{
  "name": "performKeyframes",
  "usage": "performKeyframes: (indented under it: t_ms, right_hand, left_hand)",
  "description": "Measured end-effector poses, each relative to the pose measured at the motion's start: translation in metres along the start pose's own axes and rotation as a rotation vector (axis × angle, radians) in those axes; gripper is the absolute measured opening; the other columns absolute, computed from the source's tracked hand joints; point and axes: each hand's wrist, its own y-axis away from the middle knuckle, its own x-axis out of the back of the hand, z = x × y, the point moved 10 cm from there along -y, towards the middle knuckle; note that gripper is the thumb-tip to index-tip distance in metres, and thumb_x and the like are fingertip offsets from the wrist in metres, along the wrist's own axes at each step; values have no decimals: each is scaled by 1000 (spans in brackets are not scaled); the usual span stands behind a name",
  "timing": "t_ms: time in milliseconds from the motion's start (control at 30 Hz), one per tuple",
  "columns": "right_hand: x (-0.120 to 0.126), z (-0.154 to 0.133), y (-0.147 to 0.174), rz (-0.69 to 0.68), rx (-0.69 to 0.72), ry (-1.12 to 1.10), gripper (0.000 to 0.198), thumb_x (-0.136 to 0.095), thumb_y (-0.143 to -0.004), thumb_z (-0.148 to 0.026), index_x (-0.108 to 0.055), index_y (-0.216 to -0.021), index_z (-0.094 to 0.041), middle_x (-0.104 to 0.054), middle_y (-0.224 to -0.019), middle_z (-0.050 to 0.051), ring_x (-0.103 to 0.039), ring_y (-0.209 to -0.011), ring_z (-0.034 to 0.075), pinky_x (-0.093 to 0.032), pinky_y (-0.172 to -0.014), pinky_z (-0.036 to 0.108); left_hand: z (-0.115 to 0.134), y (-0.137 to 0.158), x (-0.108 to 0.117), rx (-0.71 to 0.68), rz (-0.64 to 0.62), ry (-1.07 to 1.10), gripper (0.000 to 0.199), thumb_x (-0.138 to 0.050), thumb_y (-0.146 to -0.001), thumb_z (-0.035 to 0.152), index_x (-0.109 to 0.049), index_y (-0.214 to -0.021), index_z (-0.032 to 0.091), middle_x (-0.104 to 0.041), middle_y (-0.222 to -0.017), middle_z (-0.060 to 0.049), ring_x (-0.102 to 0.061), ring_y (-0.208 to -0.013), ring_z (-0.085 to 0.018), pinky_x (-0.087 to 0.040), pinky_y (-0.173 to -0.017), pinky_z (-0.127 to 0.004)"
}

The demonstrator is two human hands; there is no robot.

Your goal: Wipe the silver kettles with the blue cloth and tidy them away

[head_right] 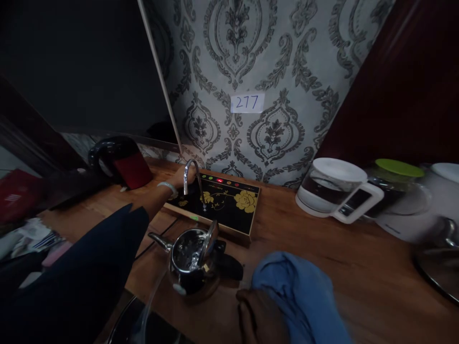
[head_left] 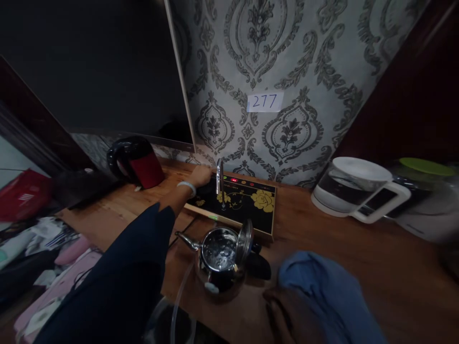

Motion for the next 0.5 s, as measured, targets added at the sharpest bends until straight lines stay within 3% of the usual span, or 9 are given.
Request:
performKeyframes:
  t_ms: [200, 367, 500]
  right_hand:
    - [10, -8, -7, 8, -54, 21, 26, -47, -98, -33, -72, -94, -25, -75, -90, 5, -70, -84, 22, -53, -73, 33]
    - [6, -8, -10, 18, -91, 2, 28, -45, -96, -30, -72, -92, -23, -75, -93, 8, -68, -91, 24, -51, -80, 36]
    - [19, -12, -11, 95, -79, -50, 31, -43, -96, -33, -71, -90, -23, -74, -89, 7, -68, -86, 23, -52, -78, 36]
  left_hand:
    - [-24, 55, 30, 155, 69, 106, 48, -51, -81, 6, -69, -125, 9, -71, -112, -17, -62, -108, -28, -45, -101, -36]
    - [-35, 132, 38, 247, 110, 254, 52, -50, -81, 14, -66, -130, 7, -75, -99, -10, -66, -88, -21, -52, -85, -31]
    - [-25, 203, 31, 273, 146, 474, 50, -52, -85, 36, -70, -123, 9, -77, -93, -9, -69, -84, -21, -56, -78, -31]
